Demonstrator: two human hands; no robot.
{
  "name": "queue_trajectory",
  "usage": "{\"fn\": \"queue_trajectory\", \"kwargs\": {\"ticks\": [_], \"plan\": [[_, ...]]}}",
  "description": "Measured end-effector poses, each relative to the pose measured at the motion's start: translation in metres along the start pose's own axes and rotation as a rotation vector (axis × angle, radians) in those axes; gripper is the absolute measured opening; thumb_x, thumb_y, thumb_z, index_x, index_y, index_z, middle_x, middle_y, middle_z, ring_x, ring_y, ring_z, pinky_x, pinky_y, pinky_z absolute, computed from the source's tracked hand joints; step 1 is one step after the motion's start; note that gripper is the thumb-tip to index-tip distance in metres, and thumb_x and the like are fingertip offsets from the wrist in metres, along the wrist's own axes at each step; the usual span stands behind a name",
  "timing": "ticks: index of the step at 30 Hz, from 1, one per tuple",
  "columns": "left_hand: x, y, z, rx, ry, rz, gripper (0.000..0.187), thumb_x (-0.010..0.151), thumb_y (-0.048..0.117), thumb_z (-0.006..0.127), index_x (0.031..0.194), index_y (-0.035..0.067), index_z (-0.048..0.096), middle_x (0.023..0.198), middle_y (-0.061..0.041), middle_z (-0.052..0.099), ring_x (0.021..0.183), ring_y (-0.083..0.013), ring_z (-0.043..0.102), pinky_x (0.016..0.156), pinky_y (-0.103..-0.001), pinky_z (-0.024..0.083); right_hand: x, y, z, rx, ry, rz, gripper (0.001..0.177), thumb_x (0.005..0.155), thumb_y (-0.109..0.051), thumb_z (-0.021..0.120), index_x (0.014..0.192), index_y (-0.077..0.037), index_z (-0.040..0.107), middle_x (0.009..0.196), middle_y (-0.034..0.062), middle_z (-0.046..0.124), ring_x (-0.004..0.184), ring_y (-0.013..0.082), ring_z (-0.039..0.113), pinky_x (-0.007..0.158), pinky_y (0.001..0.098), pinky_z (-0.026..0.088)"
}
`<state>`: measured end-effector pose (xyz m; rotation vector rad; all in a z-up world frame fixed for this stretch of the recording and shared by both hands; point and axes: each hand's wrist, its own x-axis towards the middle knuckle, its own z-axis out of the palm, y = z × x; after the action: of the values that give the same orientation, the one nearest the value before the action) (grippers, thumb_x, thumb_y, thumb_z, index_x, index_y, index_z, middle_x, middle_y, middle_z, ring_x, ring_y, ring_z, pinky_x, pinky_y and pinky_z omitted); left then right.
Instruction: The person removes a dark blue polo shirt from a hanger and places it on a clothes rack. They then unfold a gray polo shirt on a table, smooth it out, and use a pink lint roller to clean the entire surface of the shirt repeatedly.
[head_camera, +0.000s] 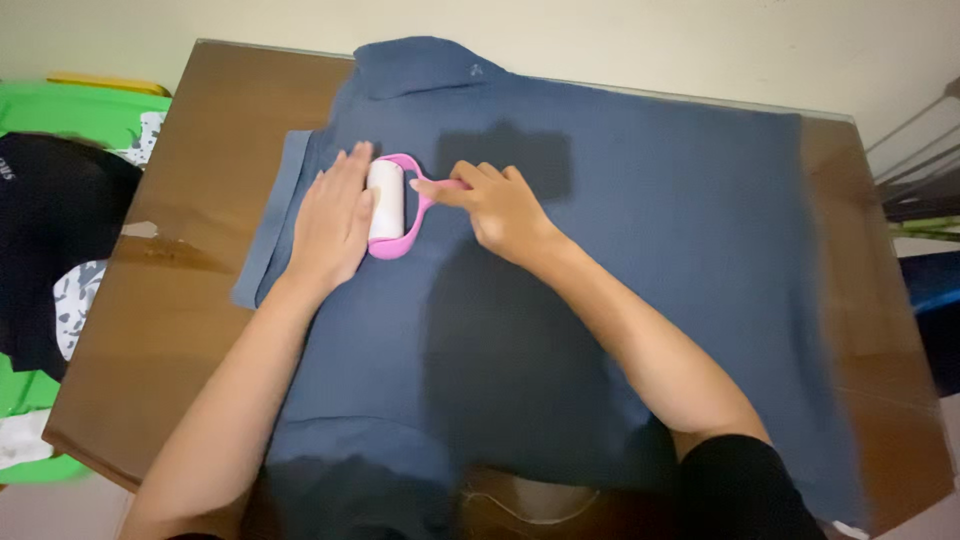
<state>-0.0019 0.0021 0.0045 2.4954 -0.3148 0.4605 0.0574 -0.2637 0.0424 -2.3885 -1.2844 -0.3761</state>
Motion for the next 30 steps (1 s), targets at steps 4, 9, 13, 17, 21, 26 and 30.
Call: {"fn": "queue_trajectory", "kwargs": {"ticks": [4, 9, 13, 17, 21, 26, 30], "plan": [[-0.001, -0.002, 0.008, 0.304, -0.103, -0.037, 0.059, 0.109, 0.042, 0.04, 0.154, 0.003, 0.044, 0.163, -0.019, 0.039, 0.153, -0.0356, 0.03, 0.124, -0.052, 0.021, -0.02, 0.006, -0.023, -0.078, 0.029, -0.001, 0.066, 0.088, 0.006, 0.054, 0.142, -0.031, 0.064, 0.107, 0.0074, 0.063, 0.091, 0.0283, 0.063, 0.071, 0.0439, 0.043], [-0.003, -0.003, 0.013, 0.357, -0.091, -0.026, 0.061, 0.108, 0.043, 0.041, 0.156, 0.005, 0.044, 0.163, -0.018, 0.038, 0.153, -0.0345, 0.029, 0.123, -0.052, 0.019, -0.074, 0.009, -0.077, -0.201, -0.127, 0.205, 0.063, 0.09, 0.0, 0.056, 0.145, -0.03, 0.06, 0.094, 0.0121, 0.062, 0.086, 0.0305, 0.065, 0.069, 0.0456, 0.05], [-0.003, -0.003, 0.014, 0.372, -0.091, -0.036, 0.061, 0.107, 0.042, 0.041, 0.156, 0.005, 0.044, 0.163, -0.018, 0.038, 0.153, -0.0337, 0.029, 0.123, -0.052, 0.019, -0.112, -0.013, -0.103, -0.398, -0.203, 0.291, 0.052, 0.096, -0.015, 0.059, 0.148, -0.017, 0.053, 0.086, 0.0151, 0.065, 0.077, 0.0311, 0.069, 0.063, 0.0432, 0.055], [-0.001, -0.002, 0.015, 0.4, -0.099, -0.044, 0.061, 0.106, 0.043, 0.042, 0.155, 0.006, 0.044, 0.161, -0.018, 0.039, 0.152, -0.0337, 0.029, 0.122, -0.053, 0.02, -0.123, -0.03, -0.104, -0.53, -0.234, 0.396, 0.048, 0.094, -0.018, 0.061, 0.14, -0.007, 0.055, 0.079, 0.0155, 0.068, 0.066, 0.0314, 0.072, 0.052, 0.042, 0.057], [-0.004, -0.003, 0.015, 0.384, -0.084, -0.036, 0.06, 0.108, 0.043, 0.042, 0.155, 0.006, 0.045, 0.163, -0.018, 0.039, 0.153, -0.0338, 0.03, 0.123, -0.052, 0.021, -0.103, -0.01, -0.069, -0.427, -0.106, 0.444, 0.021, 0.098, -0.013, 0.056, 0.117, -0.006, 0.059, 0.08, 0.0176, 0.068, 0.067, 0.0359, 0.071, 0.055, 0.0468, 0.056], [-0.003, -0.002, 0.014, 0.381, -0.08, -0.021, 0.06, 0.107, 0.042, 0.043, 0.154, 0.005, 0.046, 0.162, -0.018, 0.04, 0.152, -0.0345, 0.031, 0.123, -0.053, 0.021, -0.029, 0.069, 0.007, -0.398, 0.138, 0.496, 0.012, 0.097, -0.008, 0.055, 0.108, -0.008, 0.06, 0.084, 0.0208, 0.068, 0.071, 0.0397, 0.071, 0.059, 0.0513, 0.056], [-0.001, -0.002, 0.013, 0.401, -0.096, -0.024, 0.061, 0.106, 0.042, 0.043, 0.154, 0.005, 0.045, 0.16, -0.019, 0.04, 0.151, -0.0345, 0.03, 0.122, -0.053, 0.02, 0.011, 0.109, 0.038, -0.343, 0.288, 0.467, 0.03, 0.095, -0.012, 0.062, 0.123, -0.001, 0.058, 0.085, 0.0224, 0.068, 0.074, 0.0399, 0.071, 0.06, 0.0493, 0.057]]}}
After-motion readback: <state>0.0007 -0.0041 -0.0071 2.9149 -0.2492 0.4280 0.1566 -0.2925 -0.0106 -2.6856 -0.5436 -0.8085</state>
